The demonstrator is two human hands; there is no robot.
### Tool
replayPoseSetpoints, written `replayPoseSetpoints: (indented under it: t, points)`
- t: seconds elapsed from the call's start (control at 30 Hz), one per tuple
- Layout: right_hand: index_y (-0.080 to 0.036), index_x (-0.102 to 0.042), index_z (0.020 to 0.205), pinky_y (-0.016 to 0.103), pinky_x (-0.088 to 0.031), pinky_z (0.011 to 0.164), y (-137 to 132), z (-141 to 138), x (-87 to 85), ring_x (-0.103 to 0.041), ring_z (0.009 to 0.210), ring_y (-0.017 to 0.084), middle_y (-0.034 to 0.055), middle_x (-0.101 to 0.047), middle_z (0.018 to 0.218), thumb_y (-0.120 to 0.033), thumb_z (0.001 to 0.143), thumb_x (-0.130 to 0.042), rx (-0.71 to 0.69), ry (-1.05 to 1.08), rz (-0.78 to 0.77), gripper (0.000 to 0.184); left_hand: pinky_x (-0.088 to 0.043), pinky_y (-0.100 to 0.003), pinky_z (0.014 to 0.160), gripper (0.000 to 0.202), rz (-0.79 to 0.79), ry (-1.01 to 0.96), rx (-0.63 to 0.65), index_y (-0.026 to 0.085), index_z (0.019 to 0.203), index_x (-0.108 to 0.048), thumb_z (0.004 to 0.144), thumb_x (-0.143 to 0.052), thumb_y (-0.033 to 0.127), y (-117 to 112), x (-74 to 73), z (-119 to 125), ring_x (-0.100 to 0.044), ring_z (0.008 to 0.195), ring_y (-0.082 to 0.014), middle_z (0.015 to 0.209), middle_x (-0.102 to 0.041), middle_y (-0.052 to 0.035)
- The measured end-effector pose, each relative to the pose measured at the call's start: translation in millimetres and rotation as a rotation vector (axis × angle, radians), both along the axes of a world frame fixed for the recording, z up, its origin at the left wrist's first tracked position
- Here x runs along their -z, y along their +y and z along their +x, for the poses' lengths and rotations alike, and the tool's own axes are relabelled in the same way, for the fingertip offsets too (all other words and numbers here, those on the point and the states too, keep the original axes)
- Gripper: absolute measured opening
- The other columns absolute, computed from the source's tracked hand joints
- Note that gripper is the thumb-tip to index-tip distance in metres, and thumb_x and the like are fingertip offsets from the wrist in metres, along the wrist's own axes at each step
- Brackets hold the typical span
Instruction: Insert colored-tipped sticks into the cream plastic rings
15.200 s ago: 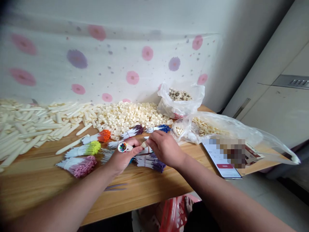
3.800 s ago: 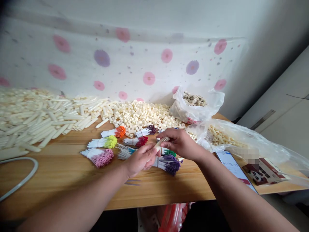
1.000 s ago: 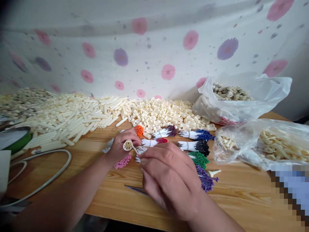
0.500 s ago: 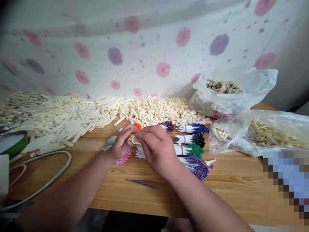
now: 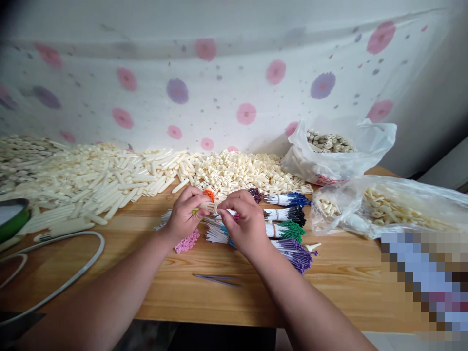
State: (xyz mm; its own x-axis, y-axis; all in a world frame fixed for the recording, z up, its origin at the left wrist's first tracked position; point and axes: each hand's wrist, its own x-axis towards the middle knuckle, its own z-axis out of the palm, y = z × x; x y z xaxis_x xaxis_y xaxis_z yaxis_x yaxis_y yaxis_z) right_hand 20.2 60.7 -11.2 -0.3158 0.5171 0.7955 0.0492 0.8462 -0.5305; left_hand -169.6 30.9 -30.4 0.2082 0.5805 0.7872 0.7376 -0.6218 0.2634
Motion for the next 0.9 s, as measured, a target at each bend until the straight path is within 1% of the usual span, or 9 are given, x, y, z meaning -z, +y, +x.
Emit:
replayPoseSetpoints:
  t: [0.17, 0.33, 0.5, 0.6, 0.67, 0.7, 0.77, 0.83, 0.9]
  points:
    - [-0.02, -0.066, 0.076, 0.03, -0.044, 0.072, 0, -5, 13.9, -0.054, 0.078, 0.015, 0.002, -0.056, 0.079, -0.021, 0.08, -0.062, -0.008, 0.107, -0.272, 0.006, -0.044, -0.028, 0.067, 0.024, 0.046, 0.023, -0.096, 0.018, 0.091, -0.063, 0.086, -0.054, 0.04, -1, 0.1, 2, -0.05, 0.077, -0.0151, 0.085, -0.048, -0.0031]
    - [-0.019, -0.066, 0.073, 0.031, -0.045, 0.074, -2, -14, 21.5, -0.053, 0.08, 0.014, 0.0019, -0.054, 0.083, -0.026, 0.077, -0.065, -0.111, 0.278, -0.51, 0.008, -0.044, -0.028, 0.066, 0.023, 0.083, 0.057, -0.171, 0.018, 0.09, -0.065, 0.082, -0.059, 0.039, -1, 0.4, 2, -0.05, 0.076, -0.015, 0.086, -0.048, -0.0034]
    - [-0.02, -0.069, 0.078, 0.033, -0.046, 0.078, 2, -13, 23.7, -0.055, 0.088, 0.016, 0.0041, -0.057, 0.092, -0.028, 0.078, -0.063, -0.223, 0.309, -0.548, 0.01, -0.044, -0.029, 0.068, 0.023, 0.059, -0.014, -0.162, 0.018, 0.088, -0.064, 0.083, -0.058, 0.039, 2, 0.9, -1, -0.051, 0.079, -0.0163, 0.086, -0.049, -0.0042]
    - [-0.02, -0.067, 0.091, 0.034, -0.048, 0.077, 13, -8, 18.3, -0.058, 0.087, 0.015, 0.0057, -0.061, 0.098, -0.032, 0.081, -0.059, -0.194, 0.269, -0.564, 0.018, -0.042, -0.028, 0.065, 0.028, -0.062, -0.259, -0.185, 0.017, 0.078, -0.058, 0.085, -0.053, 0.043, 10, 1.5, -11, -0.049, 0.074, -0.0156, 0.077, -0.05, -0.0025]
    - [-0.017, -0.066, 0.093, 0.031, -0.048, 0.071, 21, -10, 9.8, -0.059, 0.076, 0.014, 0.0053, -0.065, 0.089, -0.032, 0.082, -0.057, -0.119, 0.106, -0.571, 0.02, -0.038, -0.025, 0.058, 0.031, -0.182, -0.527, -0.208, 0.018, 0.075, -0.054, 0.085, -0.05, 0.046, 16, 2.6, -22, -0.044, 0.062, -0.0128, 0.066, -0.046, 0.0011]
    - [-0.016, -0.066, 0.091, 0.029, -0.047, 0.068, 23, -14, 4.8, -0.059, 0.072, 0.013, 0.0046, -0.066, 0.084, -0.029, 0.081, -0.057, -0.099, -0.039, -0.54, 0.018, -0.036, -0.024, 0.056, 0.03, -0.235, -0.668, -0.216, 0.018, 0.076, -0.052, 0.084, -0.052, 0.047, 19, 3.4, -27, -0.042, 0.058, -0.0115, 0.062, -0.045, 0.0028]
    - [-0.017, -0.067, 0.087, 0.025, -0.045, 0.067, 27, -28, -4.2, -0.059, 0.071, 0.012, 0.0034, -0.068, 0.081, -0.021, 0.081, -0.054, -0.081, -0.436, -0.373, 0.015, -0.035, -0.023, 0.054, 0.029, -0.31, -0.897, -0.23, 0.018, 0.078, -0.053, 0.075, -0.062, 0.046, 25, 5.5, -36, -0.04, 0.054, -0.0097, 0.061, -0.046, 0.0042]
    - [-0.018, -0.068, 0.087, 0.023, -0.043, 0.067, 28, -49, -8.6, -0.061, 0.074, 0.012, 0.0031, -0.07, 0.084, -0.016, 0.082, -0.05, -0.054, -0.764, -0.18, 0.019, -0.035, -0.023, 0.054, 0.03, -0.333, -1.022, -0.262, 0.017, 0.077, -0.056, 0.067, -0.069, 0.043, 29, 8.4, -42, -0.042, 0.053, -0.0093, 0.061, -0.049, 0.0037]
    - [-0.019, -0.069, 0.088, 0.024, -0.042, 0.068, 28, -73, -7.5, -0.062, 0.077, 0.014, 0.0046, -0.071, 0.087, -0.014, 0.082, -0.047, -0.002, -0.929, -0.086, 0.023, -0.036, -0.023, 0.054, 0.032, -0.326, -1.067, -0.299, 0.016, 0.075, -0.057, 0.064, -0.069, 0.043, 32, 11.8, -45, -0.044, 0.053, -0.0101, 0.059, -0.05, 0.003]
